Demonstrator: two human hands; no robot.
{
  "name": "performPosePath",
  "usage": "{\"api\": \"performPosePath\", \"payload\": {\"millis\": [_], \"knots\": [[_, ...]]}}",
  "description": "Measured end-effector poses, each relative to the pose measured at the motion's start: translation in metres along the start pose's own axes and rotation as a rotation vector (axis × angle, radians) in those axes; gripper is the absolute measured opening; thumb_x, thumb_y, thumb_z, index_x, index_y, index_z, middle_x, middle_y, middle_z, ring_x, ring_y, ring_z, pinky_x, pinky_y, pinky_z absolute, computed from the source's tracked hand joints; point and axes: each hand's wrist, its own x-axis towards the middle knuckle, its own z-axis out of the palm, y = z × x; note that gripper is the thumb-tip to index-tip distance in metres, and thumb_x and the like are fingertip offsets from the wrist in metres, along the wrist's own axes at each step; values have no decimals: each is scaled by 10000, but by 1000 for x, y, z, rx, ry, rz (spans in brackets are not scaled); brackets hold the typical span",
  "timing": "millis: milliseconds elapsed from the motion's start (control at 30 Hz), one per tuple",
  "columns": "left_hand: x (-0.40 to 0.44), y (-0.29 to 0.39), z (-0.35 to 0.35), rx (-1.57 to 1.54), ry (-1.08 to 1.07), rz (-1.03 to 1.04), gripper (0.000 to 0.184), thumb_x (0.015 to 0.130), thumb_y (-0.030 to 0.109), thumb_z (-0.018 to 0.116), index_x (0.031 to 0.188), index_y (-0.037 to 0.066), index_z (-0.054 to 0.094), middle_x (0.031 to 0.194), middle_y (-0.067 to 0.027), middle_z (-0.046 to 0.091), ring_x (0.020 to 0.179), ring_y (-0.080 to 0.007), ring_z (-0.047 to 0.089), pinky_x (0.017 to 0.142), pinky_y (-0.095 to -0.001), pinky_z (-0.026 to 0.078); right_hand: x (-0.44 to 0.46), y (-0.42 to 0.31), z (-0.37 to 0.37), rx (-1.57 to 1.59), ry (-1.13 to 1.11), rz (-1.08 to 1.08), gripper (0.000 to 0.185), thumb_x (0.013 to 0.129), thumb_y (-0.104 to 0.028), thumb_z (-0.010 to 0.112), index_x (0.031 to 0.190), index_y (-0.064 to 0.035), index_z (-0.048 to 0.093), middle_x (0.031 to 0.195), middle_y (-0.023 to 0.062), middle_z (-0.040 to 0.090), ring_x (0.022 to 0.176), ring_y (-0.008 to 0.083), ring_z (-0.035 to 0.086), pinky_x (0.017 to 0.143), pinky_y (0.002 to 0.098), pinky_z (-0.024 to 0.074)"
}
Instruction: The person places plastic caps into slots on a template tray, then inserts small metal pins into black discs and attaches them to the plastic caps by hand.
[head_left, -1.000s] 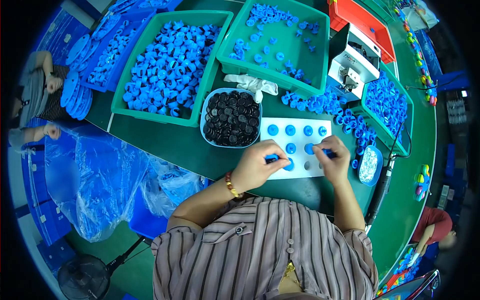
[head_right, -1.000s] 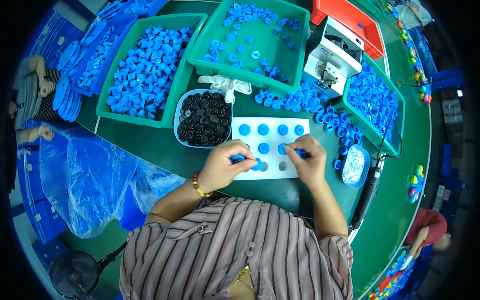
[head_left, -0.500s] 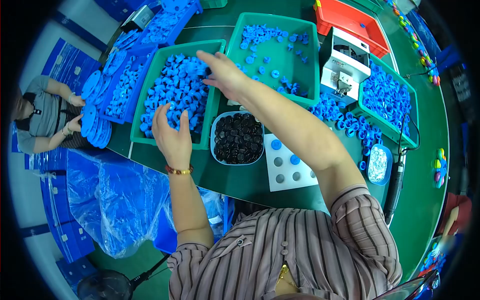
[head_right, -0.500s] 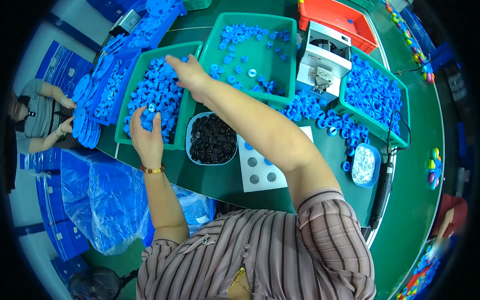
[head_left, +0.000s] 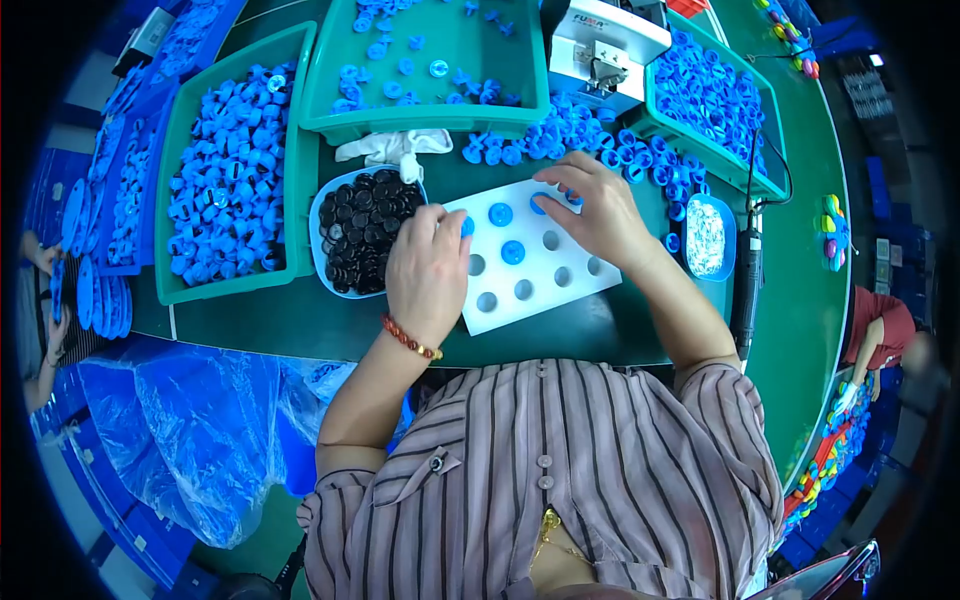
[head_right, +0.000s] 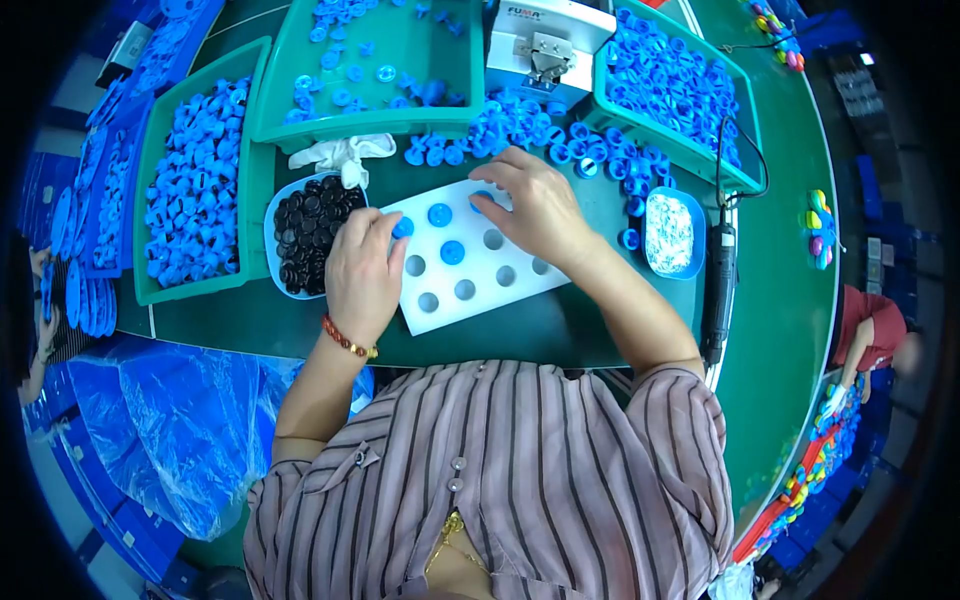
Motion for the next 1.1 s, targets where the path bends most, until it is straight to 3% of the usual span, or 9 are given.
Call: {"api": "performPosePath", "payload": {"millis": [467, 567, 600, 667, 733, 800, 867, 1033, 1100], "knots": [[16, -15, 4, -118, 97, 110, 58, 792, 38, 714, 849, 45, 704, 893, -81, 659, 815, -262, 628, 676, -361, 517, -9, 26, 6, -13, 208, -241, 117, 699, -119, 780, 798, -84, 729, 871, 47, 673, 884, 256, 620, 845, 398, 472], [20, -4, -11, -1291, -106, -598, 109, 948, 104, 600, 961, 11, 655, 1004, -98, 665, 843, -160, 644, 616, -243, 521, -11, 34, -11, 615, 232, 141, 62, 841, -108, 695, 851, -47, 698, 859, 58, 685, 811, 194, 645, 673, 329, 506], [20, -5, -11, -1289, -108, -601, 109, 948, 104, 600, 961, 11, 655, 1004, -98, 665, 843, -160, 644, 616, -243, 521, -12, 34, -18, 1146, 178, 576, 84, 898, -105, 649, 875, -32, 685, 863, 62, 688, 801, 165, 652, 617, 300, 510], [22, -13, -11, -1768, -258, -679, 209, 956, 132, 575, 1113, -5, 598, 987, -98, 644, 784, -144, 617, 614, -222, 498, -13, 41, -32, 1278, 150, 566, 154, 960, -118, 561, 926, -11, 665, 878, 74, 689, 823, 135, 658, 581, 250, 513], [25, -15, 0, -1749, -309, -751, 180, 914, 128, 640, 1052, 13, 637, 935, -79, 639, 760, -146, 603, 595, -246, 481, -19, 53, -31, 1037, -20, 496, 147, 938, -103, 585, 906, 3, 682, 862, 56, 681, 814, 149, 669, 611, 305, 534], [24, -1, 16, -505, -163, -130, 163, 851, 95, 698, 1000, 34, 669, 881, -66, 630, 735, -166, 601, 594, -279, 477, -27, 44, -8, 586, 131, 347, 112, 891, -100, 648, 888, -3, 703, 820, 55, 673, 726, 197, 666, 599, 346, 522], [26, 6, 19, -271, -149, -75, 142, 801, 74, 731, 931, 31, 690, 855, -74, 626, 728, -204, 616, 625, -315, 491, -29, 40, -5, 4, 149, 56, 92, 821, -94, 716, 877, -21, 719, 770, 79, 654, 673, 270, 635, 609, 372, 511], [29, 1, 26, -197, -46, 75, 101, 785, 94, 744, 857, 35, 706, 871, -98, 638, 767, -280, 647, 661, -359, 518, -27, 46, -9, 34, 243, 18, 118, 818, -119, 735, 893, -31, 715, 784, 73, 658, 677, 270, 640, 579, 350, 505], [32, 3, 23, -291, -18, 17, 108, 779, 99, 750, 853, 34, 708, 872, -99, 641, 771, -287, 647, 663, -362, 521, -25, 43, -20, 811, 48, 612, 79, 866, -119, 703, 866, -44, 680, 799, 52, 655, 688, 178, 626, 528, 259, 456]]}}
